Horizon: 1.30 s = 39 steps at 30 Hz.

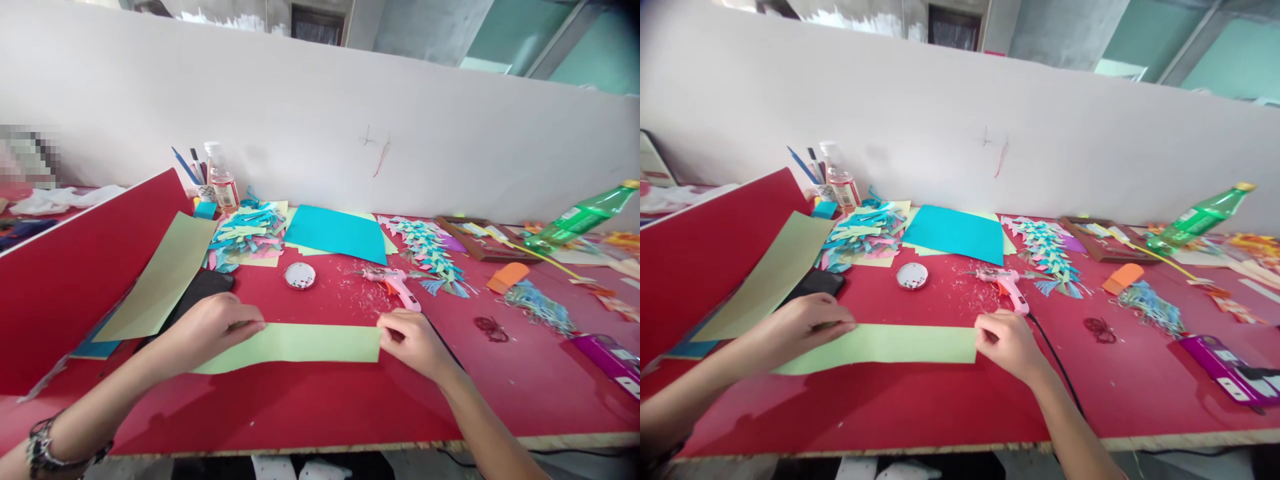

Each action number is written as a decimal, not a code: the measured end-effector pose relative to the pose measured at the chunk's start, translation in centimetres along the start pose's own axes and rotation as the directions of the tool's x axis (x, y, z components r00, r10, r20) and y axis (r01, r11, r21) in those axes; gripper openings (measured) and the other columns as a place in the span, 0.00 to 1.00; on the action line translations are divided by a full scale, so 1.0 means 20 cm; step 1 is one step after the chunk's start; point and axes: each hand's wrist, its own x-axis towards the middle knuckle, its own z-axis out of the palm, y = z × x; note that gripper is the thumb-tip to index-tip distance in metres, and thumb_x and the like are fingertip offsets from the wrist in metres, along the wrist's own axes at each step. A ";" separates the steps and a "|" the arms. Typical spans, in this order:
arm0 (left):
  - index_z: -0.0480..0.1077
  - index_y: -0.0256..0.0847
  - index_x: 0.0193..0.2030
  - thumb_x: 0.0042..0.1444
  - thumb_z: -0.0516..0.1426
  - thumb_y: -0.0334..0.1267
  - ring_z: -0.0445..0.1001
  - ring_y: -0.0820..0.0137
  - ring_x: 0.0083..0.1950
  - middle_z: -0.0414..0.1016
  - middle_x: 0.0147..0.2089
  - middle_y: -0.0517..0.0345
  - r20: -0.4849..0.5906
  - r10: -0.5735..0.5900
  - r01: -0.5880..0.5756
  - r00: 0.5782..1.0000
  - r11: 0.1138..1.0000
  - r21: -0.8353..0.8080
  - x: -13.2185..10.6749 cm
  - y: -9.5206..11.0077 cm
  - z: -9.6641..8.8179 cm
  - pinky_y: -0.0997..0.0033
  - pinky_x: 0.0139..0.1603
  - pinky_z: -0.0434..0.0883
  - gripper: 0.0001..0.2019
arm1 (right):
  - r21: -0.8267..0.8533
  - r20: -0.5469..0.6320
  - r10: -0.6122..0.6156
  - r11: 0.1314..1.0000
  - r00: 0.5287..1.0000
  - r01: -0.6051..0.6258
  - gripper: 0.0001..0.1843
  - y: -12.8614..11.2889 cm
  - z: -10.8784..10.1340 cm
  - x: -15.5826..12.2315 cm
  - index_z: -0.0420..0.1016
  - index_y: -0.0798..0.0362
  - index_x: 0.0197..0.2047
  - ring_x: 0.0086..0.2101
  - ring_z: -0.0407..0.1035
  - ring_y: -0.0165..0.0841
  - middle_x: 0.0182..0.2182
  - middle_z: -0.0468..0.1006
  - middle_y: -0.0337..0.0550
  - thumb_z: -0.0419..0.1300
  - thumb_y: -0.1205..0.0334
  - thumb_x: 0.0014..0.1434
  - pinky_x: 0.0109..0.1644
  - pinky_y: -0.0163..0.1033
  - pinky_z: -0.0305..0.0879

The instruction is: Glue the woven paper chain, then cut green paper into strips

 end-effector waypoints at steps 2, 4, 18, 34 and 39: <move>0.70 0.39 0.29 0.60 0.44 0.41 0.67 0.74 0.27 0.68 0.22 0.59 0.002 0.007 -0.007 1.000 1.000 0.021 0.00 -0.02 -0.02 0.78 0.27 0.58 0.17 | -0.020 -0.066 0.064 0.998 0.996 -0.065 0.11 0.04 -0.02 -0.01 0.59 0.52 0.18 0.20 0.57 0.27 0.15 0.62 0.35 0.48 0.73 0.48 0.27 0.33 0.54; 0.71 0.39 0.30 0.60 0.44 0.41 0.66 0.73 0.27 0.68 0.22 0.59 -0.004 0.026 -0.026 1.000 0.999 0.036 0.01 -0.01 -0.02 0.78 0.28 0.59 0.17 | 0.028 -0.144 0.103 0.995 0.984 -0.100 0.10 0.01 -0.05 0.01 0.63 0.52 0.23 0.23 0.61 0.29 0.19 0.67 0.37 0.47 0.72 0.50 0.30 0.34 0.57; 0.69 0.40 0.31 0.62 0.42 0.41 0.67 0.73 0.28 0.71 0.25 0.59 -0.048 0.085 -0.075 0.995 0.981 0.177 -0.03 -0.07 -0.07 0.77 0.30 0.62 0.18 | 0.242 0.129 -0.107 0.968 0.986 0.073 0.13 -0.23 -0.08 0.16 0.67 0.53 0.28 0.27 0.64 0.28 0.24 0.72 0.39 0.48 0.62 0.61 0.33 0.34 0.58; 0.58 0.39 0.54 0.54 0.48 0.56 0.67 0.58 0.52 0.65 0.54 0.41 -0.155 -0.154 -0.048 0.976 0.543 -0.838 0.23 0.07 0.13 0.59 0.45 0.69 0.27 | 0.846 0.450 0.322 0.146 0.833 -0.513 0.15 -0.44 0.26 0.15 0.64 0.51 0.33 0.28 0.64 0.28 0.26 0.67 0.37 0.50 0.47 0.57 0.32 0.33 0.62; 0.61 0.36 0.48 0.52 0.49 0.56 0.71 0.65 0.40 0.70 0.40 0.48 -0.209 -0.196 -0.074 0.958 0.537 -0.840 0.31 0.08 0.13 0.64 0.40 0.69 0.26 | 0.823 0.377 0.277 0.338 0.884 -0.457 0.15 -0.42 0.19 0.20 0.61 0.51 0.35 0.36 0.64 0.31 0.31 0.66 0.40 0.50 0.47 0.55 0.41 0.37 0.63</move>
